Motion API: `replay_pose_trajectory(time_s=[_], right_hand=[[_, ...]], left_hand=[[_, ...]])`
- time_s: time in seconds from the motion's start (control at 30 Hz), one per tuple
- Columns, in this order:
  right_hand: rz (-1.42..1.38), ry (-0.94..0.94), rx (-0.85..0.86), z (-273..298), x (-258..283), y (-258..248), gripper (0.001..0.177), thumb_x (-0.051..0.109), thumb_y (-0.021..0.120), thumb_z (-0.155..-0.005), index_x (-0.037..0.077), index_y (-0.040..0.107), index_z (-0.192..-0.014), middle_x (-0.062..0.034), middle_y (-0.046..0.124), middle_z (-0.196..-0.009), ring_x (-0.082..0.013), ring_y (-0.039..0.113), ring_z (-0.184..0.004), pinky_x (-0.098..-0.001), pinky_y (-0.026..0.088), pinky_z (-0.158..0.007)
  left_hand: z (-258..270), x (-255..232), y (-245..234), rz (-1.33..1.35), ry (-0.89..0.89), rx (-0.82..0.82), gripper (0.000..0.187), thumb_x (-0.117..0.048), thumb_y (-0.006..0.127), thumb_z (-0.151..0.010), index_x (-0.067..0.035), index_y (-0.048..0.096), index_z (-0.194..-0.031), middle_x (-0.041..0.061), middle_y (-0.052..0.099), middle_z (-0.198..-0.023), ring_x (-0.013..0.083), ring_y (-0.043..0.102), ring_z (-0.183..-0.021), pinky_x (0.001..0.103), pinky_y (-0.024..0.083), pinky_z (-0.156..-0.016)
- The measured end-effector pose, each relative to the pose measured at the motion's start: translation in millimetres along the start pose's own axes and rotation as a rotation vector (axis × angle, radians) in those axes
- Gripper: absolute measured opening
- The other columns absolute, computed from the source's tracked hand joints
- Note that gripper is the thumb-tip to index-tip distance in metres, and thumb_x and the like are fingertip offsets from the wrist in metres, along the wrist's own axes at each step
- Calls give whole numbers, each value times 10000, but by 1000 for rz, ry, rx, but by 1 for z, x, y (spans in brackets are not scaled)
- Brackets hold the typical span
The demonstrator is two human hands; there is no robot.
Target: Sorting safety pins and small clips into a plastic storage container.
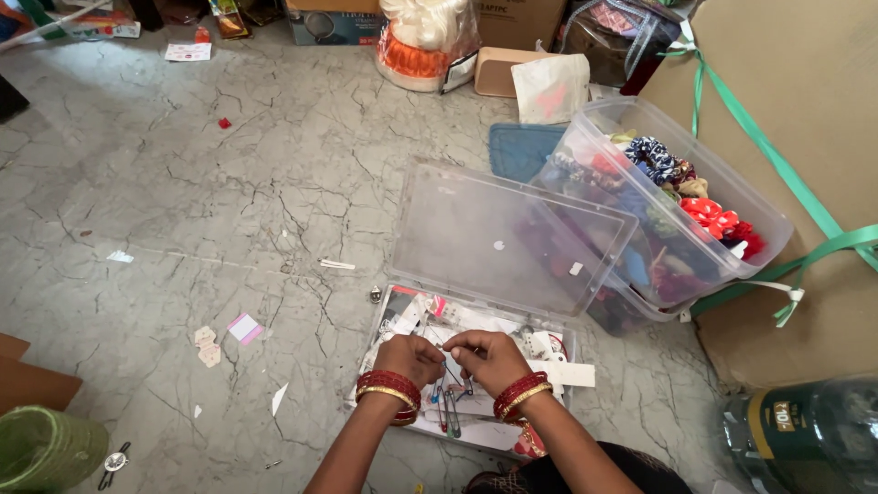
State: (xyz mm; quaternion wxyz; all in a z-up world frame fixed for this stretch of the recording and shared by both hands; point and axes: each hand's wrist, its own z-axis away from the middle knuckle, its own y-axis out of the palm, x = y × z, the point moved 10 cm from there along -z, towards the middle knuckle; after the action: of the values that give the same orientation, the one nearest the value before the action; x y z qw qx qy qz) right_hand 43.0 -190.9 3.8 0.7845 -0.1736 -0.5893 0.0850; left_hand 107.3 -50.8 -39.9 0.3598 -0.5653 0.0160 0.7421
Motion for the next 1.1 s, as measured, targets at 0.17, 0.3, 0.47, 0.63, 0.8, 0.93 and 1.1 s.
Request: replay_pose_trajectory(time_s=[0.17, 0.3, 0.47, 0.63, 0.8, 0.93, 1.1], right_hand=[[0, -5, -9, 0, 2, -1, 179, 119, 680, -929, 56, 796, -1050, -12, 710, -687, -79, 625, -604, -276, 547, -591], [-26, -7, -10, 0, -1, -1, 178, 116, 680, -927, 53, 793, -1050, -11, 719, -701, -79, 631, -606, -277, 552, -594], [-20, -26, -5, -1, -3, 0, 177, 109, 680, -927, 51, 790, -1052, -9, 718, -712, -79, 631, -610, -277, 550, -594], [-2, -67, -7, -3, -4, 1, 174, 103, 680, -928, 44, 788, -1051, -13, 715, -716, -80, 627, -613, -275, 542, -590], [-17, -89, -47, 0, -2, -2, 176, 99, 680, -931, 45, 783, -1063, -18, 724, -731, -81, 633, -622, -275, 548, -597], [-27, -90, -68, 3, 2, -2, 179, 95, 676, -929, 44, 780, -1066, -18, 730, -744, -84, 646, -628, -277, 555, -602], [6, -111, -98, 8, 6, -4, 176, 96, 675, -934, 41, 778, -1065, -39, 744, -751, -92, 665, -636, -279, 561, -606]], left_hand=[[-2, 2, 2, 31, 22, 19, 206, -52, 872, -706, -30, 799, -898, 105, 801, -833, 147, 774, -746, 277, 623, -713], [-2, 2, 2, 44, 8, 19, 214, -52, 882, -699, -17, 785, -886, 108, 797, -824, 149, 768, -740, 281, 617, -703], [-6, 8, 6, 41, 13, 16, 220, -49, 885, -691, -22, 780, -883, 101, 795, -817, 143, 767, -729, 279, 617, -693], [-10, 13, 9, 60, 23, 12, 213, -39, 880, -690, -21, 776, -876, 105, 794, -804, 148, 762, -715, 287, 614, -681], [-10, 14, 10, 80, 40, 2, 192, -36, 872, -709, -27, 779, -877, 93, 796, -813, 140, 751, -723, 282, 603, -687], [-8, 12, 8, 85, 87, -14, 208, -31, 871, -706, -27, 775, -891, 91, 797, -826, 135, 747, -734, 282, 603, -691], [-7, 10, 6, 61, 89, -39, 222, -55, 873, -720, -45, 788, -925, 74, 796, -826, 128, 746, -740, 276, 597, -698]])
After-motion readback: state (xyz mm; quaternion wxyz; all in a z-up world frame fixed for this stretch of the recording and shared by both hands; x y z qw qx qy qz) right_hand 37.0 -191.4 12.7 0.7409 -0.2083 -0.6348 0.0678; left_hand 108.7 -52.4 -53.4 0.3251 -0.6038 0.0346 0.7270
